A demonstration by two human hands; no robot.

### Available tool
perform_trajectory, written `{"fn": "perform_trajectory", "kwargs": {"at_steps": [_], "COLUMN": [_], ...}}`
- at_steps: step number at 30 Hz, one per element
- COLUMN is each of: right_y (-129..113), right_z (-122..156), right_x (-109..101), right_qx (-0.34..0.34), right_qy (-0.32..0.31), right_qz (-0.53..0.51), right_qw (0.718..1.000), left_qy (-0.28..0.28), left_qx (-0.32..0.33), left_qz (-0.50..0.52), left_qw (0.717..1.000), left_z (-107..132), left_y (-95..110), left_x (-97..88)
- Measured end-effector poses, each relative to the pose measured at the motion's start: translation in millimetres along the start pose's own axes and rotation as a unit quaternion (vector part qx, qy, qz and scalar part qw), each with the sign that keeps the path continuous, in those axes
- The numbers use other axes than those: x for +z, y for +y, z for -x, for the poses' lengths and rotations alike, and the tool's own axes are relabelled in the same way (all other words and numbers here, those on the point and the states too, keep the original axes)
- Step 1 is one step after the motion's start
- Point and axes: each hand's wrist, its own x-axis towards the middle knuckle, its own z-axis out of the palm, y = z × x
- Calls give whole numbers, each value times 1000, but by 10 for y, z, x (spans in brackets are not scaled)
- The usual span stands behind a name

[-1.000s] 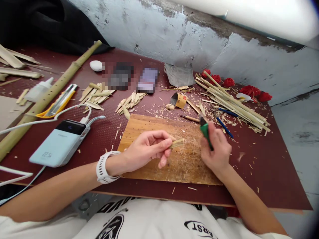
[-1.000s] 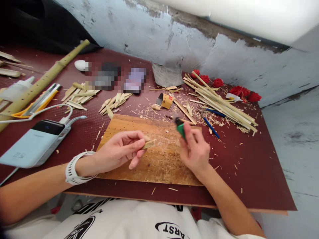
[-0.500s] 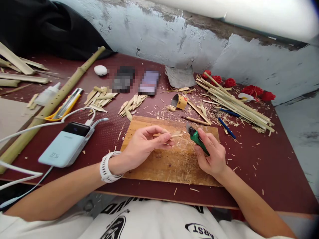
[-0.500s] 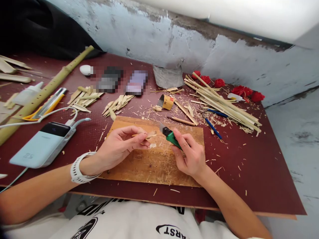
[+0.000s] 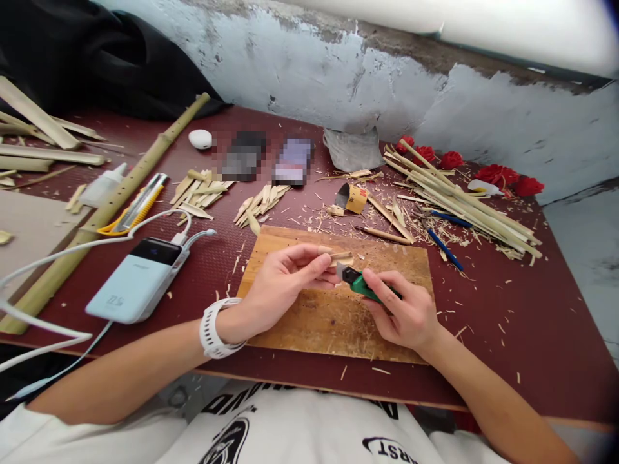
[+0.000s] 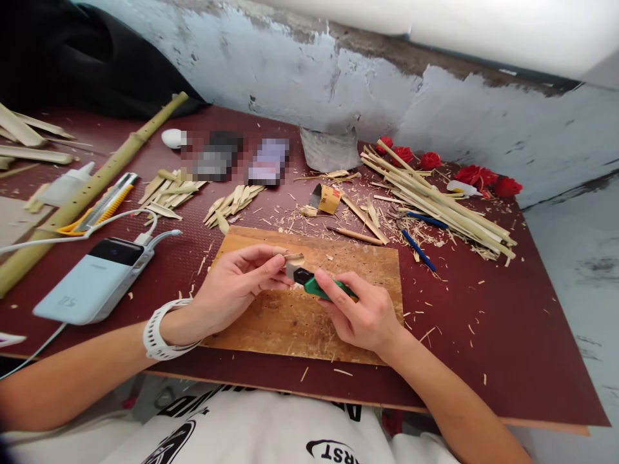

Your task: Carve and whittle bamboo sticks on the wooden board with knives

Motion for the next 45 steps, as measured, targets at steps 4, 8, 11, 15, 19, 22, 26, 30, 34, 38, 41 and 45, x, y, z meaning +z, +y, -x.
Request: {"fn": "perform_trajectory", "kwargs": {"at_steps": [4, 8, 11, 15, 19, 22, 26, 30, 34, 38, 41, 45], "right_y": [-3, -4, -15, -21, -9, 1, 2, -4, -7, -5, -3, -2], "right_z": [0, -13, -27, -33, -18, -7, -4, 1, 5, -2, -6, -5], "right_x": [8, -1, -12, -18, -9, -2, -1, -6, -11, -10, -7, -4], "right_qx": [18, 17, 7, 8, 8, 0, -8, -14, -17, -14, -15, -15], "right_qy": [6, 6, -1, -12, -22, -18, -11, -13, -11, -17, -21, -26], "right_qz": [8, 8, 11, 6, -5, -24, -36, -45, -60, -78, -92, -105], "right_qw": [1000, 1000, 1000, 1000, 1000, 1000, 999, 999, 998, 997, 995, 994], "left_qy": [-62, -88, -68, -42, -24, -15, -19, -52, -82, -84, -89, -95], "left_qx": [-22, -22, -6, 22, 65, 102, 122, 133, 111, 102, 106, 101], "left_qz": [6, 8, -11, -55, -87, -108, -153, -155, -107, -71, -50, -29], "left_qw": [998, 996, 998, 997, 994, 989, 980, 978, 985, 989, 989, 990], "left_z": [24, 31, 29, 41, 83, 131, 191, 225, 234, 210, 185, 171], "left_y": [21, 33, 37, 55, 66, 55, 32, 18, -11, -66, -95, -100], "left_x": [-5, -18, -17, 26, 91, 111, 90, 83, 106, 112, 117, 144]}}
